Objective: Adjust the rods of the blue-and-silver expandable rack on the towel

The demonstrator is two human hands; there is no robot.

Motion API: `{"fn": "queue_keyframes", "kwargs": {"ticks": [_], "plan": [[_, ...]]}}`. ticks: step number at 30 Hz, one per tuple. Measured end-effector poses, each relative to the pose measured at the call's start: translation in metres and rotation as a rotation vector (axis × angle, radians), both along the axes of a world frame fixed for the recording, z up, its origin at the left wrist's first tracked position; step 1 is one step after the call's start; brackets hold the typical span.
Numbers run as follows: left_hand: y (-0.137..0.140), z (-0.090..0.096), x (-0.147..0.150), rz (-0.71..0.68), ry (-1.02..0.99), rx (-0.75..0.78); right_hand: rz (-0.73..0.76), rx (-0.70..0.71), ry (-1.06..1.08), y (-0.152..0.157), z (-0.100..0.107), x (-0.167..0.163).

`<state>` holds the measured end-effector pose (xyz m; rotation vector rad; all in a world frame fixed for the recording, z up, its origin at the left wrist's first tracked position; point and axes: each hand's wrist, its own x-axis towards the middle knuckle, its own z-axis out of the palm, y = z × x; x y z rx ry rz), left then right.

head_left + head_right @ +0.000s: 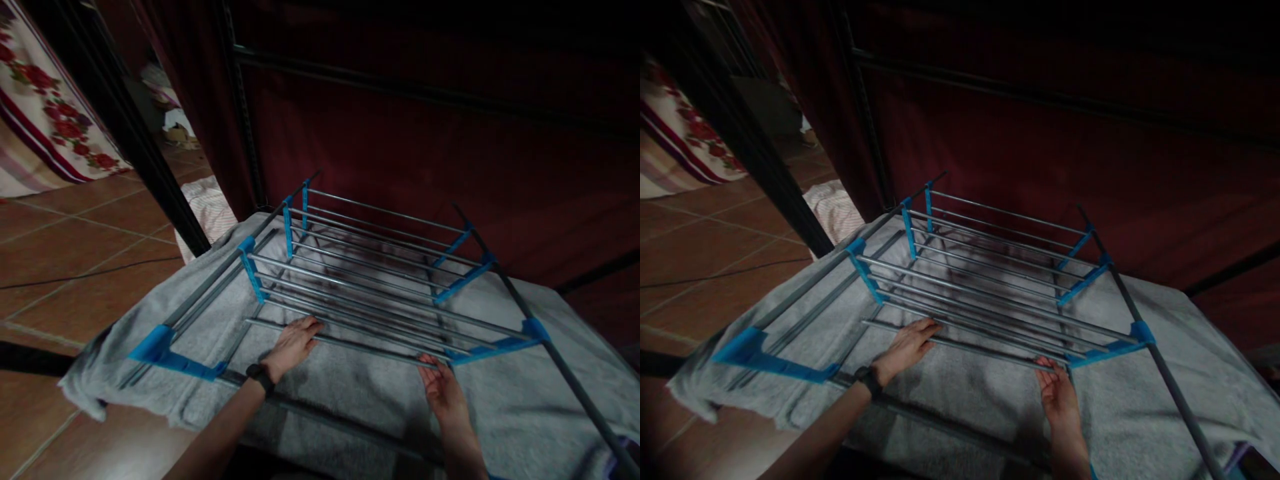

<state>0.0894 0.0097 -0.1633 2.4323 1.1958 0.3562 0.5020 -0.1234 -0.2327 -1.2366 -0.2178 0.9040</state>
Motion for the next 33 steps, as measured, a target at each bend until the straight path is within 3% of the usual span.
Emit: {"fn": "queue_keyframes", "kwargs": {"ticks": [15, 33], "plan": [[-0.002, -0.005, 0.005, -0.005, 0.065, 0.114, -0.017, 0.011, 0.186, 0.003, 0.009, -0.006], [-0.005, 0.004, 0.015, 0.017, 0.115, 0.186, -0.006, 0.101, 0.221, 0.005, 0.026, -0.024]]}}
